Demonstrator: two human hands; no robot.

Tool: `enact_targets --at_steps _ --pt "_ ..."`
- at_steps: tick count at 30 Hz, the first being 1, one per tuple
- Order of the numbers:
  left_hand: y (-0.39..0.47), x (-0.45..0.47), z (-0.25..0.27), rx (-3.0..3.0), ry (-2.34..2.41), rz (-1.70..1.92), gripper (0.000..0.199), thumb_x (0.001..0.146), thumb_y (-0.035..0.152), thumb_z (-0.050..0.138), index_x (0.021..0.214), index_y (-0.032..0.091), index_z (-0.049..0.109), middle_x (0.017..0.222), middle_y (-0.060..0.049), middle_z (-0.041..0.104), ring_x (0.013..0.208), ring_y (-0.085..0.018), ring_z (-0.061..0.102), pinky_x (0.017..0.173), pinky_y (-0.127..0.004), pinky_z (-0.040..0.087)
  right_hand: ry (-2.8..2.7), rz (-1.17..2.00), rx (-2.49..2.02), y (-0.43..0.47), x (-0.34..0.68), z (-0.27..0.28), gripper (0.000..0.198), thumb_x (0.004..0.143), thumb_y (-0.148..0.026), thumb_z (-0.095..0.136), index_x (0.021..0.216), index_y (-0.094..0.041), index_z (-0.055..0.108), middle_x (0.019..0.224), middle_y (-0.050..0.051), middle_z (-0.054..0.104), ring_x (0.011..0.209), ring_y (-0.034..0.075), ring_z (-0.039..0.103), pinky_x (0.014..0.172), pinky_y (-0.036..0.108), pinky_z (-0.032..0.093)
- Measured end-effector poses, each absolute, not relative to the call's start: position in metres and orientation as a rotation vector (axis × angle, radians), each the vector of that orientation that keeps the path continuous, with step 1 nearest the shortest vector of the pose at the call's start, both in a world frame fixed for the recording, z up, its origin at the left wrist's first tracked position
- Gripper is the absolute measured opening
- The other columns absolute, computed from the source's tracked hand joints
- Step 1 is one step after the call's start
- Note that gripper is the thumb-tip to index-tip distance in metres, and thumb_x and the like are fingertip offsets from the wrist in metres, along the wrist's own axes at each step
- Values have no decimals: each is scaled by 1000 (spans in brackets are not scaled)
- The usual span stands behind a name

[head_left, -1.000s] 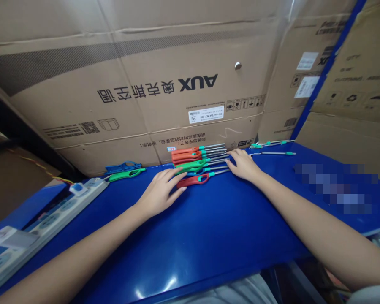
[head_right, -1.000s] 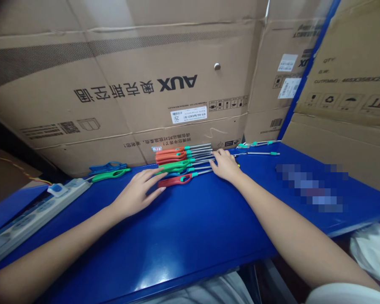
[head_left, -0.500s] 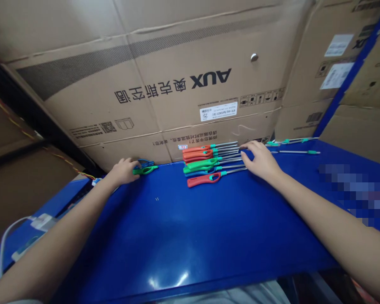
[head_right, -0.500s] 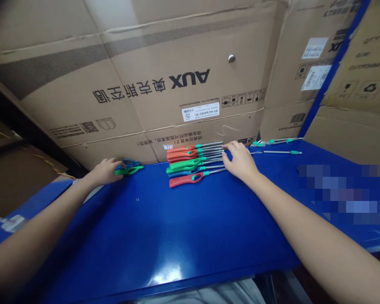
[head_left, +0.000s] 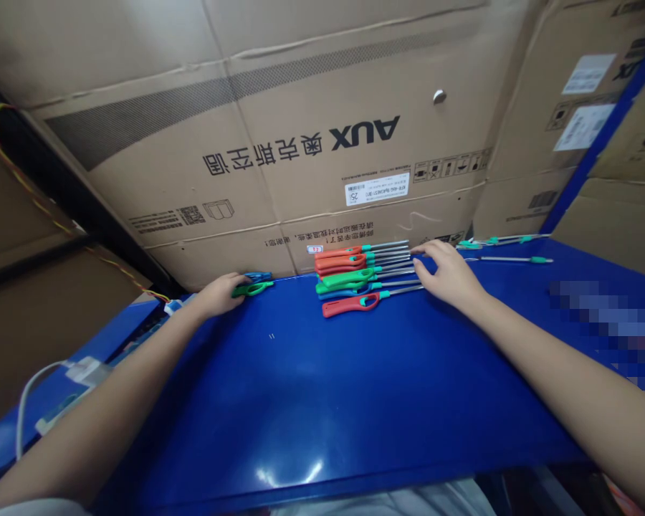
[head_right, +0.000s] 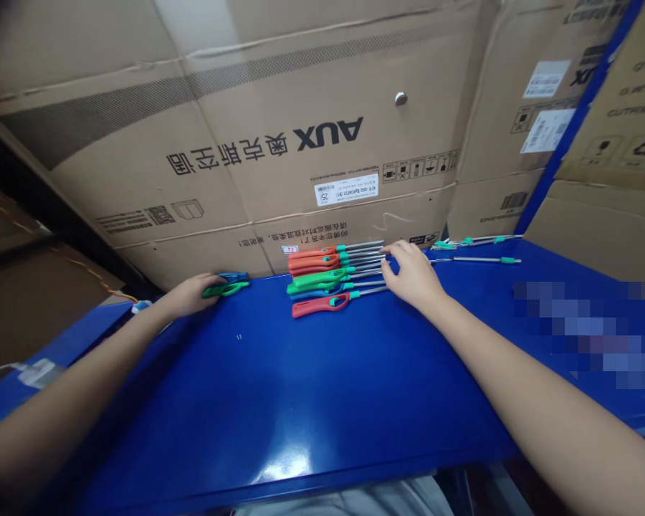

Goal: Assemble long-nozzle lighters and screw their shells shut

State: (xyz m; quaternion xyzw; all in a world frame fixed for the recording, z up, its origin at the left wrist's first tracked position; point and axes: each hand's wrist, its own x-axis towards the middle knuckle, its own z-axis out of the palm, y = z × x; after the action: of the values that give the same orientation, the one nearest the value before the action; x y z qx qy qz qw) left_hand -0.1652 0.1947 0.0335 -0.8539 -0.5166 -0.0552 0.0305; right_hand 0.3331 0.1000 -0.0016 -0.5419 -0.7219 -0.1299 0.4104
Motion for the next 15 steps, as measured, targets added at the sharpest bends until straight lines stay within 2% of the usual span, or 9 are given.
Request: enact_targets --at_steps 4,10,13,15 --pt "186 -156 29 -2648 -1543 -249 45 73 29 57 115 18 68 115 -10 73 107 -30 69 96 -38 53 -1825 -340 -1353 100 333 -2 23 90 -26 50 102 -16 67 105 15 70 103 34 65 92 50 53" --pt "186 -144 39 -2506 -1570 -402 38 90 38 49 114 14 67 116 -13 71 109 -29 67 100 -41 51 -1833 -357 -1337 101 334 -3 24 90 -26 50 102 -14 67 105 16 70 103 34 65 94 51 52" --pt "192 -135 40 -2502 -1559 -344 34 96 36 49 116 15 67 120 -13 68 118 -29 62 106 -42 47 -1836 -361 -1331 101 335 -3 23 90 -26 49 102 -15 67 105 16 70 102 34 65 93 51 53" --pt "198 -128 38 -2515 -1572 -246 30 99 36 53 118 16 66 122 -12 66 115 -28 62 103 -44 51 -1840 -362 -1327 101 335 -4 23 90 -25 49 102 -16 67 104 16 70 103 34 65 92 51 53"
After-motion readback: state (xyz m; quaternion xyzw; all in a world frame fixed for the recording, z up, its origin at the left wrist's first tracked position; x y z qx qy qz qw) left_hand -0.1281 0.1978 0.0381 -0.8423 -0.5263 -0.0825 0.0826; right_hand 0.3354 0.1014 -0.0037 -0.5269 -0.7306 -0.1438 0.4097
